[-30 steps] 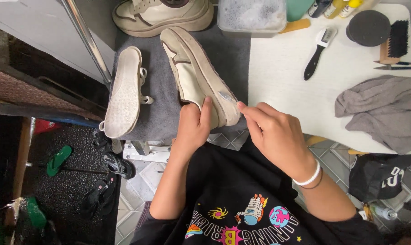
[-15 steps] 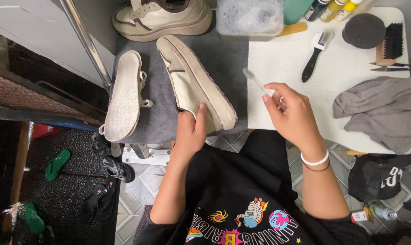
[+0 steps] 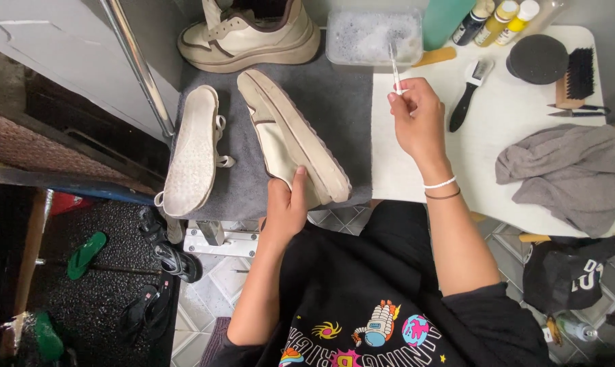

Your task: The person scrubs the sole and sides of a beige sneaker using a toothbrush dipped in soapy water. They wipe the shoe with a gray cloth and continue scrubbing different sections of the sole and upper.

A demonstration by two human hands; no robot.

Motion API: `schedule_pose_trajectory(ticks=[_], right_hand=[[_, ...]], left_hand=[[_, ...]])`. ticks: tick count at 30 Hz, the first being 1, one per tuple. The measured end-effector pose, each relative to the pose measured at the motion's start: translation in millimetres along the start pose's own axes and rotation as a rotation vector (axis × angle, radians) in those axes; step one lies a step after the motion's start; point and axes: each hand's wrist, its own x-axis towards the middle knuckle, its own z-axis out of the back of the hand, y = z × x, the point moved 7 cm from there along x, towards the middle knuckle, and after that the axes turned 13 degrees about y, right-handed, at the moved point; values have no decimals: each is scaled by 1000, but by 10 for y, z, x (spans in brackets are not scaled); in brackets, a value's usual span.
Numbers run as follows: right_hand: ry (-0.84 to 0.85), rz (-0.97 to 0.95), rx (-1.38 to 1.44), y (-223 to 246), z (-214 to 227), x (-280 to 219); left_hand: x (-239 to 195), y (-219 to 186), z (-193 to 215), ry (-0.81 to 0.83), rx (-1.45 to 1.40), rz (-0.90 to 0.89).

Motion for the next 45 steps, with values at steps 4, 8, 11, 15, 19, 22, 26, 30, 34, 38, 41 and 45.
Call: schedule_pose_trajectory(ticks=[4,8,11,15,19,22,26,30,34,38,41,45], right_hand=[[-43,8,-35,-238,102,-29],[-48,-22,-80,-411,201,-9],[-48,1,-115,-496,178,9],[-41,28,-200,-490,155,21],[-49,14,-242,-218,206,-127],[-65,8,-231,-196,269,-196],[-63,44,-204,-299,270,-265],[-110,140,-263,189,470,-467],[-66,148,-392,316,723,-928],[128,-19,-782,128,1202,-1409],[141,-112,-1017,-118,1600,-1793],[171,-186,-1112,-727,1793,-1966]], left_hand=[[-20,48,17,-16,1,-8],[3,87,-4,-8,-10,-12],[-7,72,-11,-5,-10,-5],[-3,44,-14,-21,-19,-14],[-14,116,-5,-20,-19,-12],[-8,169,-13,-17,-22,-10],[-53,261,-19,-30,-37,16],[-51,278,-28,-27,-44,14],[-52,285,-16,-33,-35,9],[-56,-18,-12,-35,-21,102],[-15,-173,-32,-37,0,168],[38,-243,-18,-32,52,122]])
